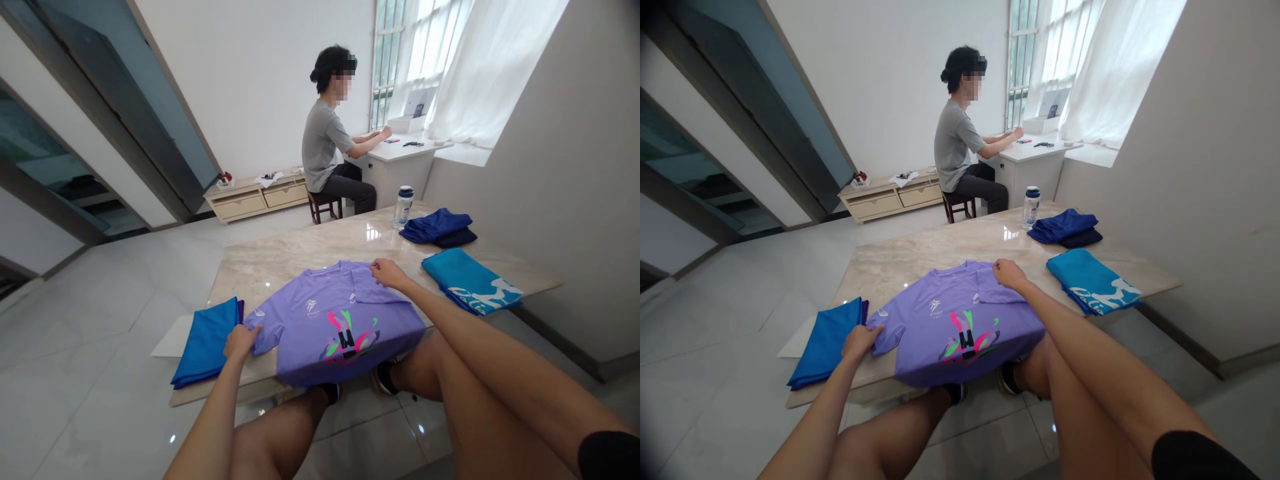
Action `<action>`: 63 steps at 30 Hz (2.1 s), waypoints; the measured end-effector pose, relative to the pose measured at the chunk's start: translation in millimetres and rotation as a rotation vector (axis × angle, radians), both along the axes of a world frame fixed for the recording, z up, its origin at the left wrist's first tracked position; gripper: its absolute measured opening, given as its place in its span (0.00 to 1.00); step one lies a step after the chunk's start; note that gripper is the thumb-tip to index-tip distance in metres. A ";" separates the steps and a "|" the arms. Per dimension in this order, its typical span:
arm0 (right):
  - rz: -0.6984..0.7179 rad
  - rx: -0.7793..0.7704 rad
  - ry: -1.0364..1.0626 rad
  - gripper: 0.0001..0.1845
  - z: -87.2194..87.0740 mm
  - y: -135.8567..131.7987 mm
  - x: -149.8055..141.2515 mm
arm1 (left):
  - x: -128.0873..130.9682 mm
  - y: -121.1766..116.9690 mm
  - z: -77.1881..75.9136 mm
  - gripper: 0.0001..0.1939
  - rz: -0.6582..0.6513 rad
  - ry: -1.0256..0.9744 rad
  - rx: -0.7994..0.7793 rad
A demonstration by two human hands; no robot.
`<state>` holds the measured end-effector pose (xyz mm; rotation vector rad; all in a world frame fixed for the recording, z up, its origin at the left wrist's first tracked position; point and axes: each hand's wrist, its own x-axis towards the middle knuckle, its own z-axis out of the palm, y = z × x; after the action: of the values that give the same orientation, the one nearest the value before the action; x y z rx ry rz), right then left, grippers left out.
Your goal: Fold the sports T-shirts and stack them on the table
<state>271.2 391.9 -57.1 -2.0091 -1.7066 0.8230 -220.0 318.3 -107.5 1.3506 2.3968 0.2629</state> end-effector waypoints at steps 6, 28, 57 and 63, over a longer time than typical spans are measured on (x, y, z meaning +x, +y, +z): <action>0.052 0.010 -0.050 0.11 -8.5 1.2 8.8 | 12.6 12.3 5.1 0.13 0.030 -0.031 -0.014; 0.282 -0.062 -0.309 0.19 -30.3 -20.9 11.0 | 148.9 53.5 33.9 0.17 -0.540 -0.065 0.154; 0.691 0.026 -0.212 0.11 -19.5 -0.5 6.2 | 125.4 40.1 -17.7 0.28 -0.709 0.066 0.087; 0.219 0.020 -0.309 0.20 -40.3 65.0 29.3 | 92.3 98.6 -7.9 0.26 -0.242 -0.060 0.160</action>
<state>300.5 456.9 -97.4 -2.0446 -2.1264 0.5793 -127.8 416.9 -115.4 1.6626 2.1745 0.4286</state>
